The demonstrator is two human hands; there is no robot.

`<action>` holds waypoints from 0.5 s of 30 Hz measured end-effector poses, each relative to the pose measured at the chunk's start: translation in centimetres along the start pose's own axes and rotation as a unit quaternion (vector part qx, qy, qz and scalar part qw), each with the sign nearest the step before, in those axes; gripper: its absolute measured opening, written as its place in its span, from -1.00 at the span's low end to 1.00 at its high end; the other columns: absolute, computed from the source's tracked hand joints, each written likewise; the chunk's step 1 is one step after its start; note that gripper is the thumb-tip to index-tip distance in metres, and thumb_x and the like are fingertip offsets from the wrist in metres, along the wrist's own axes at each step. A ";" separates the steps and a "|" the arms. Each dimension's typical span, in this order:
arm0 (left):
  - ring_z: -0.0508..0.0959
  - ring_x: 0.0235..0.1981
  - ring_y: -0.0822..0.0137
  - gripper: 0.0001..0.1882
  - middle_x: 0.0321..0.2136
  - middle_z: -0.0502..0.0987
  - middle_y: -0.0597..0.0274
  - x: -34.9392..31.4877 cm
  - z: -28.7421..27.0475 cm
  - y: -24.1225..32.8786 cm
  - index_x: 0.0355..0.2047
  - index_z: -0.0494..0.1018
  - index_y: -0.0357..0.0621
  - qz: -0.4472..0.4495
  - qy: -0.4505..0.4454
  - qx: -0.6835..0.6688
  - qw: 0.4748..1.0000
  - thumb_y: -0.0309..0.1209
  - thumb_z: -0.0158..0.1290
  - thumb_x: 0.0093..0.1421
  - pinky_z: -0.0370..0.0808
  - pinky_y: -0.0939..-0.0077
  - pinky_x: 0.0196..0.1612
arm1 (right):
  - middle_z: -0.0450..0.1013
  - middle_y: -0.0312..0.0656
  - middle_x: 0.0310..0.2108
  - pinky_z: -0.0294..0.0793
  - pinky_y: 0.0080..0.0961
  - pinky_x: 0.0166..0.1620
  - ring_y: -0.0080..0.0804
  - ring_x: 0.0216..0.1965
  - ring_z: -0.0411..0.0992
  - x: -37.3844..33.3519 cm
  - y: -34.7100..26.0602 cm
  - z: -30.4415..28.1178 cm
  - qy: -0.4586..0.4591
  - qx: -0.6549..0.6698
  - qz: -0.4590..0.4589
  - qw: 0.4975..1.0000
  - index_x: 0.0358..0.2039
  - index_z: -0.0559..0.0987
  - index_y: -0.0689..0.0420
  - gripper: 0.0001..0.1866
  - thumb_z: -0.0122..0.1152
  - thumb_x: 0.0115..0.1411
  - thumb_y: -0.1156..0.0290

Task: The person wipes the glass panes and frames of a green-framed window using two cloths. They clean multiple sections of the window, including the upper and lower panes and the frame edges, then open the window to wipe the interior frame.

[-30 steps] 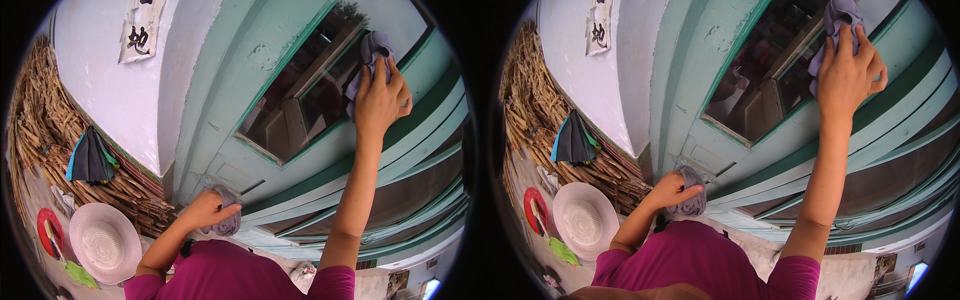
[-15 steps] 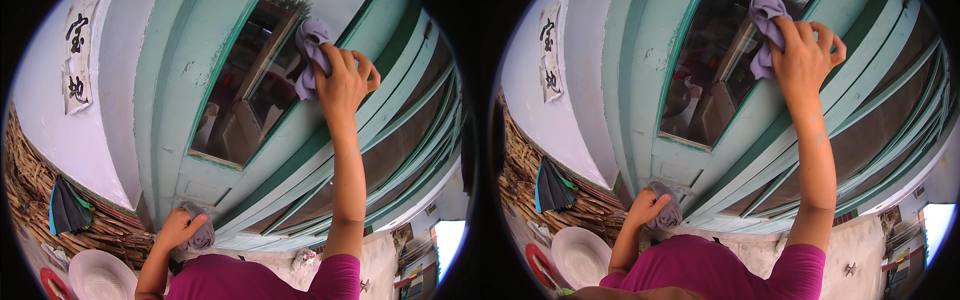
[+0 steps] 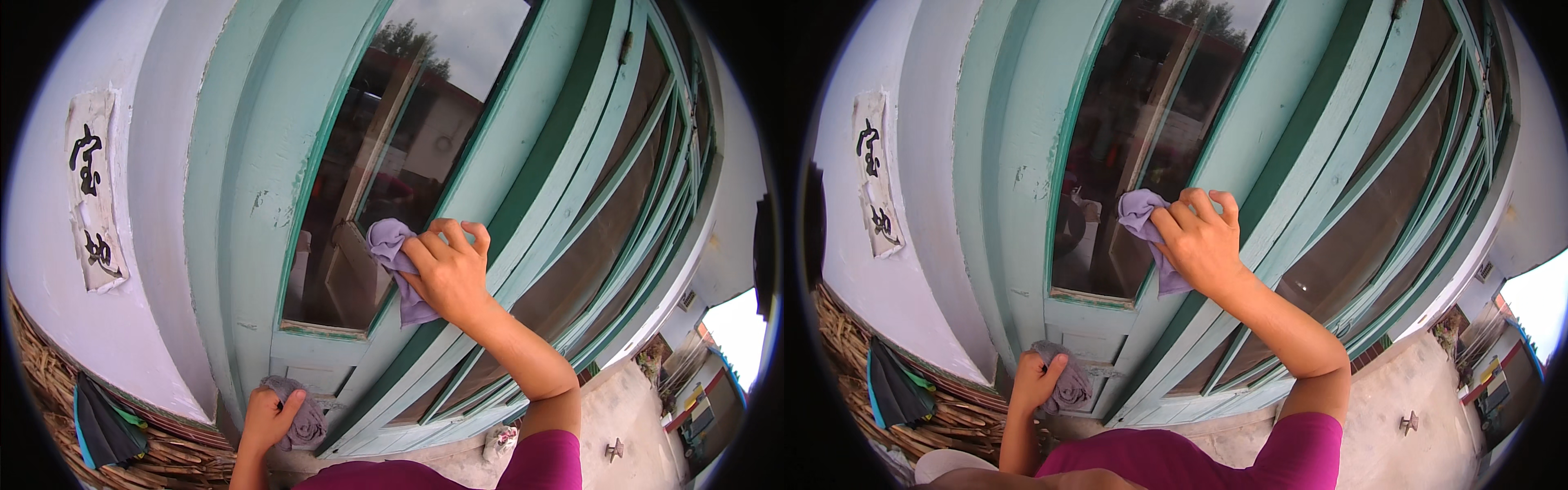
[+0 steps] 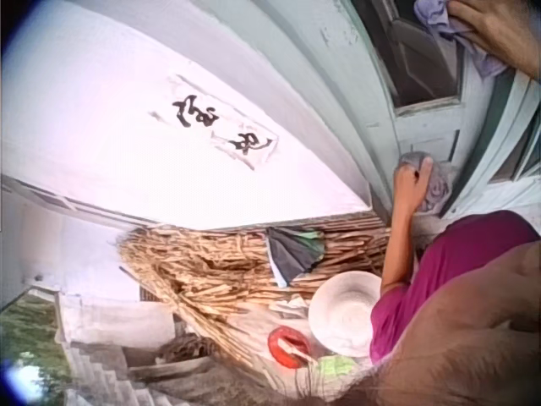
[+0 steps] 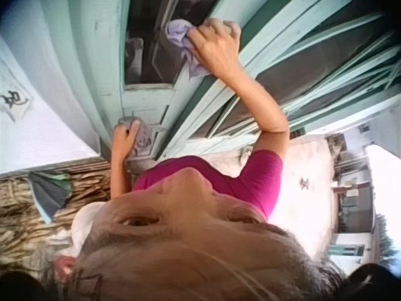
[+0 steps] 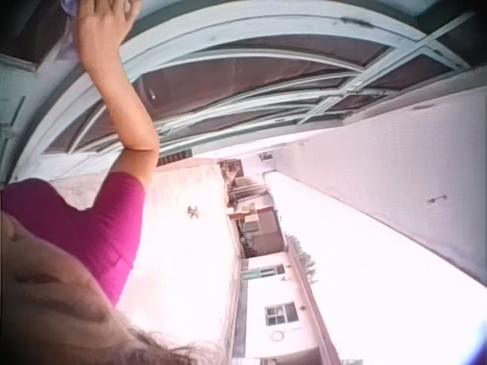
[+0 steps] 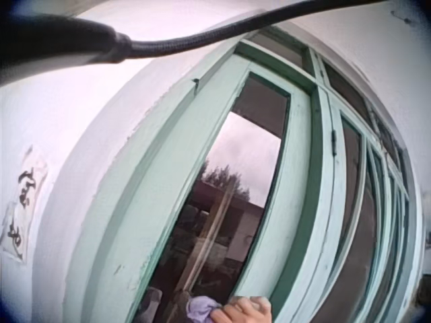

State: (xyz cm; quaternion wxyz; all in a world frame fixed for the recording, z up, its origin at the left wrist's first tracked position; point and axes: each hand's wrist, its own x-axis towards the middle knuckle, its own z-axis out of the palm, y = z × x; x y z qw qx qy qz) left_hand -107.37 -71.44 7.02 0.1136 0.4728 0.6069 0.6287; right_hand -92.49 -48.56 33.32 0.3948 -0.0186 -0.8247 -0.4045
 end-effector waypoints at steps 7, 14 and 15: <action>0.63 -0.44 -0.08 -0.73 -0.49 0.64 -0.03 2.8 -1.1 1.0 -0.43 0.61 -0.27 0.071 0.106 0.030 0.991 -0.29 0.21 0.30 0.51 0.18 -0.33 | 0.64 -0.38 -0.44 0.21 -0.15 0.07 -0.33 -0.13 0.52 15.9 13.6 -5.3 0.201 -0.178 0.018 0.963 -0.24 0.68 -0.07 -0.75 0.50 0.13 0.14; 0.60 -0.46 -0.16 -0.74 -0.48 0.64 0.00 5.5 -1.0 0.0 -0.49 0.64 -0.22 0.158 0.198 0.216 0.943 -0.26 0.29 0.18 0.50 0.01 -0.36 | 0.68 -0.22 -0.27 0.36 -0.18 0.09 -0.23 0.04 0.53 28.4 27.7 -8.5 0.221 -0.312 0.162 0.910 0.09 0.70 -0.20 -0.55 0.26 0.32 -0.13; 0.59 -0.47 -0.16 -0.72 -0.50 0.63 0.00 5.7 -1.2 -0.2 -0.50 0.64 -0.21 0.162 0.208 0.245 0.933 -0.24 0.30 0.18 0.49 -0.02 -0.38 | 0.69 -0.23 -0.21 0.37 -0.16 0.10 -0.21 0.07 0.53 30.0 29.3 -8.6 0.235 -0.319 0.166 0.903 0.11 0.69 -0.22 -0.55 0.22 0.34 -0.13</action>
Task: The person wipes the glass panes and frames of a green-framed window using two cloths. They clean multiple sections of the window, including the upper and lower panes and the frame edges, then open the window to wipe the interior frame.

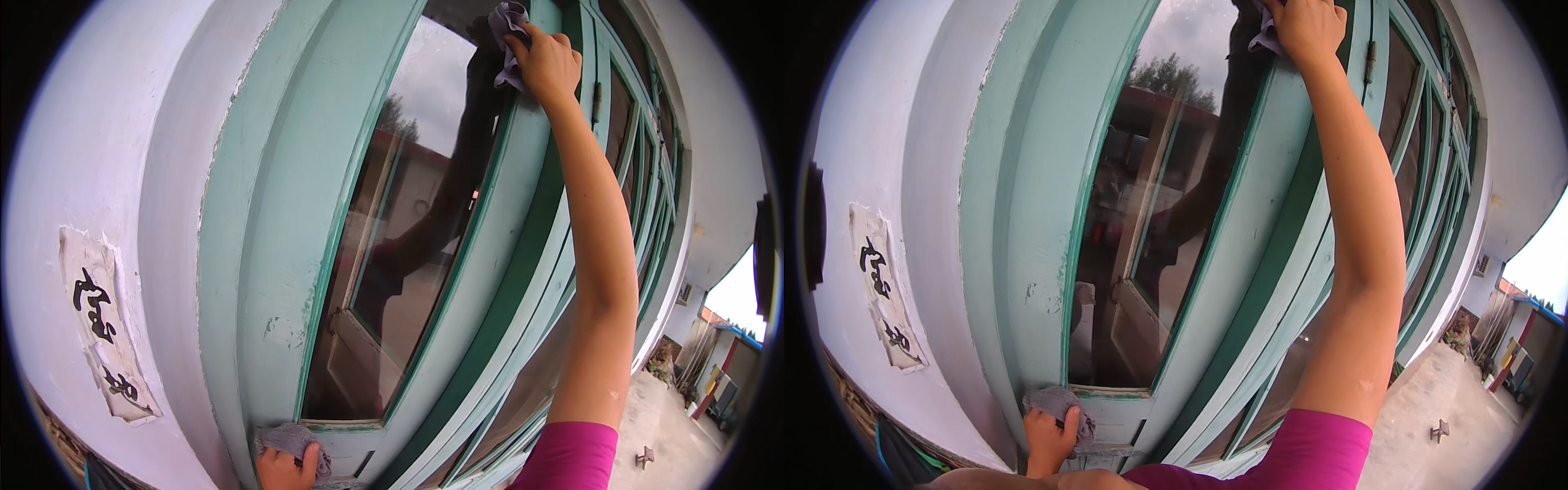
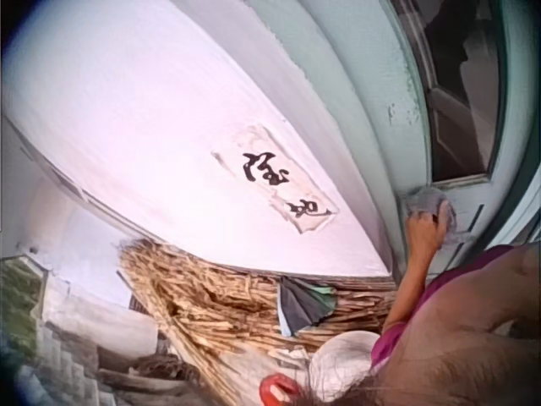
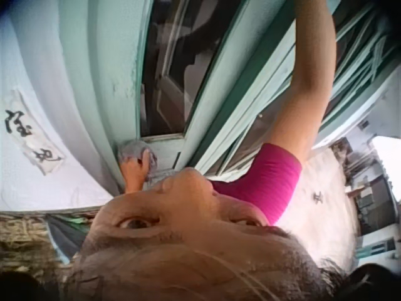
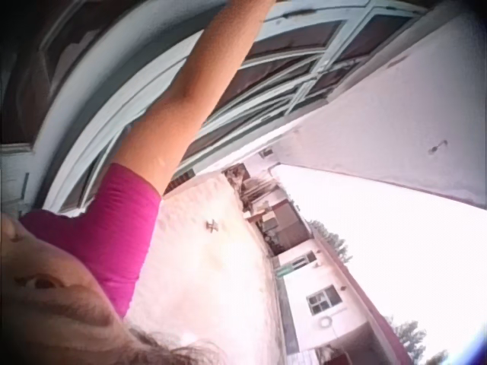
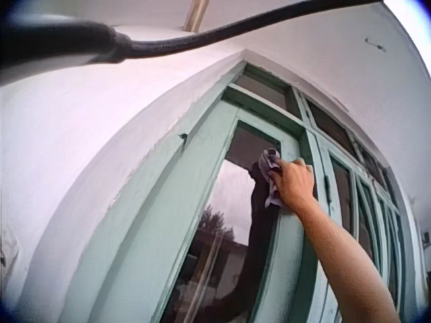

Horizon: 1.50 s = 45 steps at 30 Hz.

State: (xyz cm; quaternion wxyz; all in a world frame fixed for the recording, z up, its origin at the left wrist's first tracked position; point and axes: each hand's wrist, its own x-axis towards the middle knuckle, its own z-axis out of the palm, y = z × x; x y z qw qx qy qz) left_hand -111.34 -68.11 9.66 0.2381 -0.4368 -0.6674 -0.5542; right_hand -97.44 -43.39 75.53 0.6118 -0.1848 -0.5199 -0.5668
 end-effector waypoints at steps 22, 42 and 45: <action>0.59 -0.46 -0.19 -0.62 -0.48 0.60 -0.08 1.5 1.3 -1.2 -0.48 0.64 -0.19 -0.077 -0.063 0.092 0.991 -0.10 0.27 0.24 0.50 -0.07 -0.36 | 0.55 0.02 0.07 0.44 0.00 0.20 0.15 0.18 0.43 8.8 -7.0 2.0 0.000 0.176 0.006 0.984 0.13 0.62 -0.03 -0.55 0.11 0.22 0.33; 0.58 -0.52 -0.21 -0.47 -0.57 0.56 -0.17 2.2 0.8 -0.8 -0.60 0.61 -0.25 -0.093 -0.098 0.128 0.983 -0.01 0.24 0.26 0.51 -0.09 -0.39 | 0.51 0.02 0.15 0.47 0.05 0.20 0.18 0.20 0.41 9.6 -2.7 4.3 0.026 0.054 0.005 0.998 0.13 0.61 -0.01 -0.53 0.07 0.20 0.46; 0.58 -0.52 -0.20 -0.44 -0.58 0.56 -0.17 2.1 1.3 -0.6 -0.63 0.60 -0.26 -0.072 -0.077 0.100 0.989 0.01 0.23 0.26 0.51 -0.08 -0.39 | 0.48 -0.16 0.22 0.44 -0.07 0.25 0.03 0.24 0.39 7.8 -2.7 6.0 0.061 0.090 -0.005 0.994 0.18 0.62 -0.13 -0.51 0.08 0.25 0.50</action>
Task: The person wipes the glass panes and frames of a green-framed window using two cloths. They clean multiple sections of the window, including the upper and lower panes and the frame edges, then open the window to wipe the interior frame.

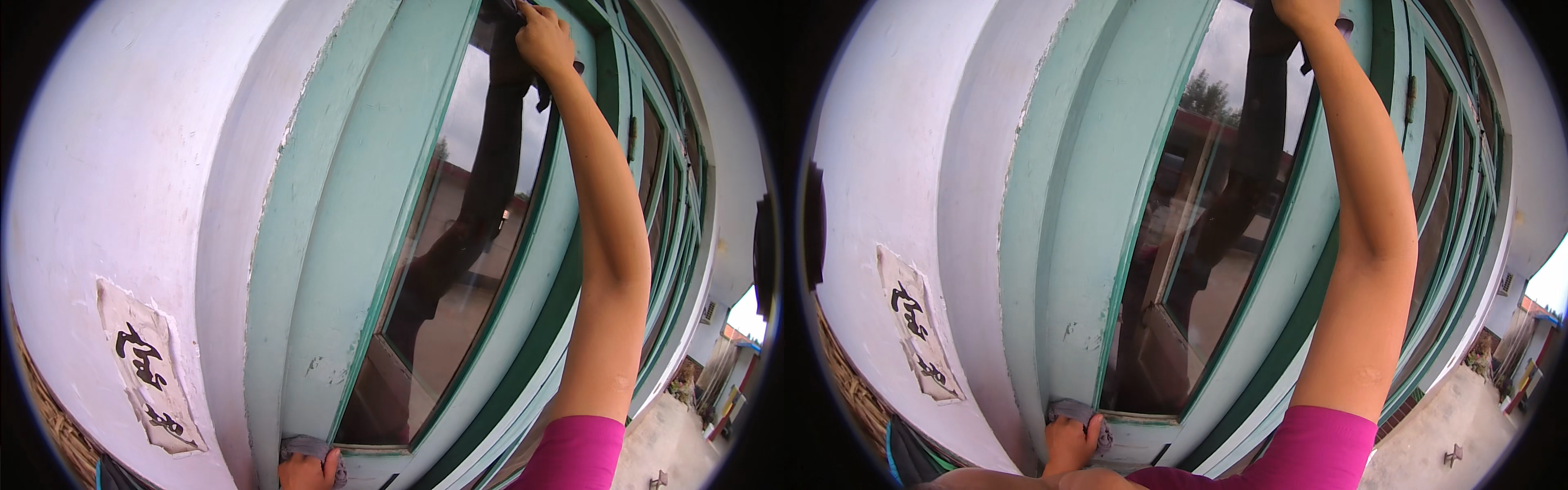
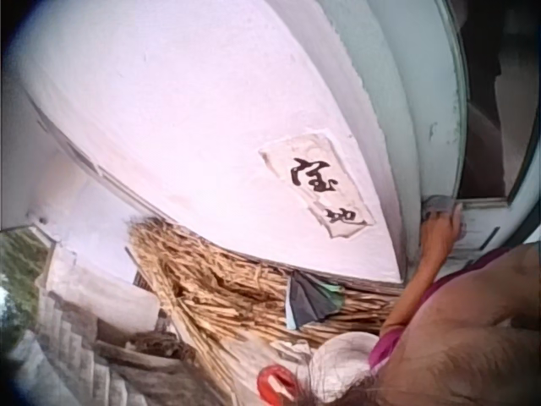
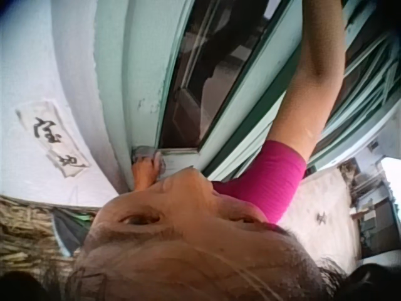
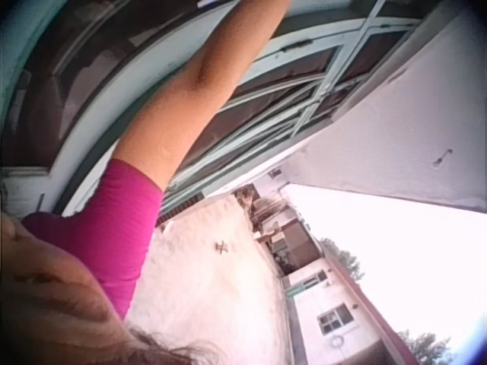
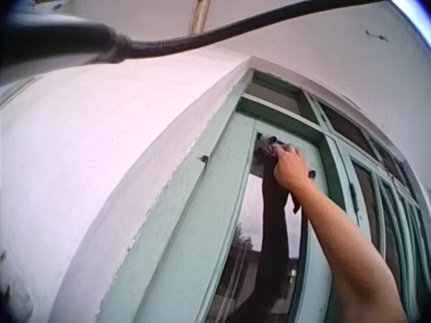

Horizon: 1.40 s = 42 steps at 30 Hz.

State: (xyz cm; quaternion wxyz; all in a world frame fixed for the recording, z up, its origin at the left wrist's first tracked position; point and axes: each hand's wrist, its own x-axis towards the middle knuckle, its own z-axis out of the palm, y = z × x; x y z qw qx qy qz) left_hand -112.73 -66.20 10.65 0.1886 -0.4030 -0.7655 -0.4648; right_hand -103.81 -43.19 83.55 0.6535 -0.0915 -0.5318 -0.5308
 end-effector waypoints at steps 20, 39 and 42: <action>0.61 -0.43 -0.20 -0.47 -0.49 0.61 -0.16 0.1 -0.6 -0.2 -0.51 0.65 -0.26 -0.016 -0.020 0.001 1.000 0.02 0.20 0.29 0.52 -0.10 -0.32 | 0.43 -0.02 0.17 0.41 0.08 0.24 0.13 0.26 0.34 5.4 -3.8 -0.6 -0.062 -0.032 0.059 0.996 0.04 0.68 -0.11 -0.60 0.06 0.24 0.44; 0.57 -0.48 -0.23 -0.44 -0.50 0.58 -0.23 -0.4 -0.2 -0.6 -0.58 0.63 -0.31 -0.020 -0.019 0.044 0.999 0.01 0.21 0.28 0.49 -0.12 -0.32 | 0.53 -0.30 0.04 0.49 -0.19 0.08 -0.09 0.07 0.44 -14.6 -11.7 -15.5 -0.113 0.254 -0.177 0.944 -0.18 0.71 -0.03 -0.54 0.20 -0.06 0.75; 0.58 -0.48 -0.22 -0.45 -0.48 0.59 -0.20 -0.2 -0.3 -0.7 -0.57 0.63 -0.30 -0.016 -0.001 0.024 1.000 0.00 0.21 0.28 0.50 -0.12 -0.34 | 0.54 -0.28 0.10 0.49 -0.22 0.12 -0.09 0.11 0.47 -9.0 -7.8 -9.5 -0.022 0.194 -0.152 0.969 -0.02 0.68 -0.01 -0.48 0.12 0.06 0.76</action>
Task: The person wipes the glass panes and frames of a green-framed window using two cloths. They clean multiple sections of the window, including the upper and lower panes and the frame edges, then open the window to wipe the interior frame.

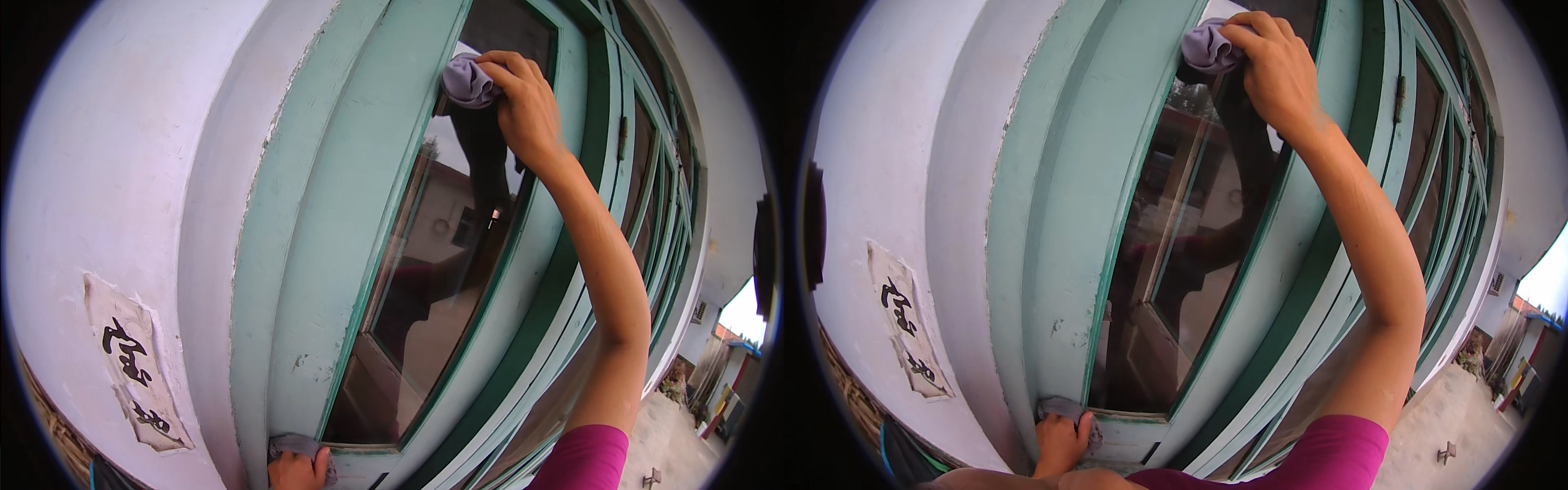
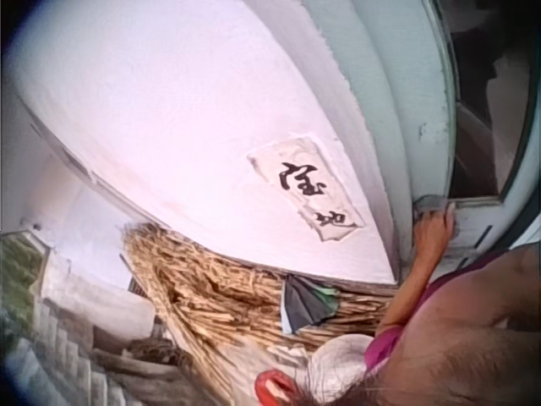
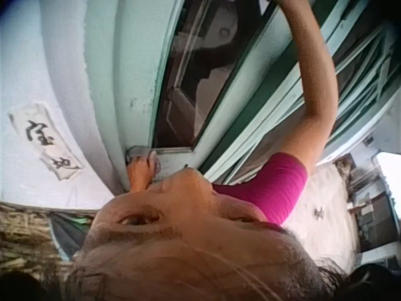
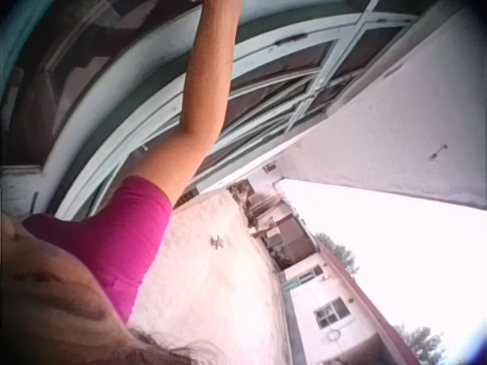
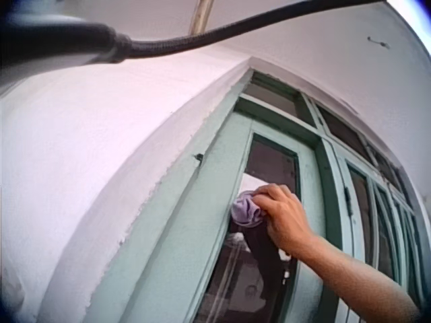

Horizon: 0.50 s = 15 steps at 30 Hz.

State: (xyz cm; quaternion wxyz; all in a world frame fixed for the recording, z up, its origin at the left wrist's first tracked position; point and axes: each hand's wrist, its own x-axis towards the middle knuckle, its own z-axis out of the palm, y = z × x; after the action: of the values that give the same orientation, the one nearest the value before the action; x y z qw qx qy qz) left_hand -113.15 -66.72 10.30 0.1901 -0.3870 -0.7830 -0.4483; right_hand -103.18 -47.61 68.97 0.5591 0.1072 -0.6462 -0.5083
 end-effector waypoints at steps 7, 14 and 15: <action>0.58 -0.49 -0.20 -0.47 -0.50 0.59 -0.17 -0.1 0.6 0.6 -0.55 0.63 -0.29 0.001 -0.011 -0.009 1.000 0.00 0.21 0.28 0.50 -0.11 -0.37 | 0.46 -0.29 0.32 0.34 -0.08 0.29 -0.17 0.33 0.42 6.7 17.9 2.6 -0.082 -0.340 0.161 0.923 0.37 0.49 -0.36 -0.32 -0.02 0.29 0.55; 0.58 -0.46 -0.20 -0.47 -0.53 0.57 -0.16 -0.4 0.9 -0.5 -0.58 0.62 -0.29 0.012 0.016 0.007 1.000 -0.02 0.23 0.26 0.47 -0.11 -0.36 | 0.51 -0.17 0.14 0.51 -0.16 0.16 -0.01 0.12 0.51 1.8 6.9 -0.5 -0.089 -0.159 0.033 0.983 0.18 0.62 -0.03 -0.49 0.05 0.27 0.63; 0.58 -0.45 -0.20 -0.47 -0.52 0.57 -0.17 -0.5 0.9 -0.8 -0.59 0.62 -0.29 0.013 0.006 0.015 1.000 -0.02 0.24 0.26 0.47 -0.12 -0.36 | 0.51 -0.16 0.11 0.51 -0.15 0.14 0.00 0.09 0.51 0.1 2.9 -2.0 -0.096 -0.108 0.022 0.989 0.09 0.65 0.04 -0.54 0.09 0.23 0.68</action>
State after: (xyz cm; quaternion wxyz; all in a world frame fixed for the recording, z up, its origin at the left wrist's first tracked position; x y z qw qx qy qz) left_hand -113.43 -66.43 9.05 0.2068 -0.3917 -0.7834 -0.4360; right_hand -100.27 -47.42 70.96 0.5135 -0.0179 -0.6404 -0.5708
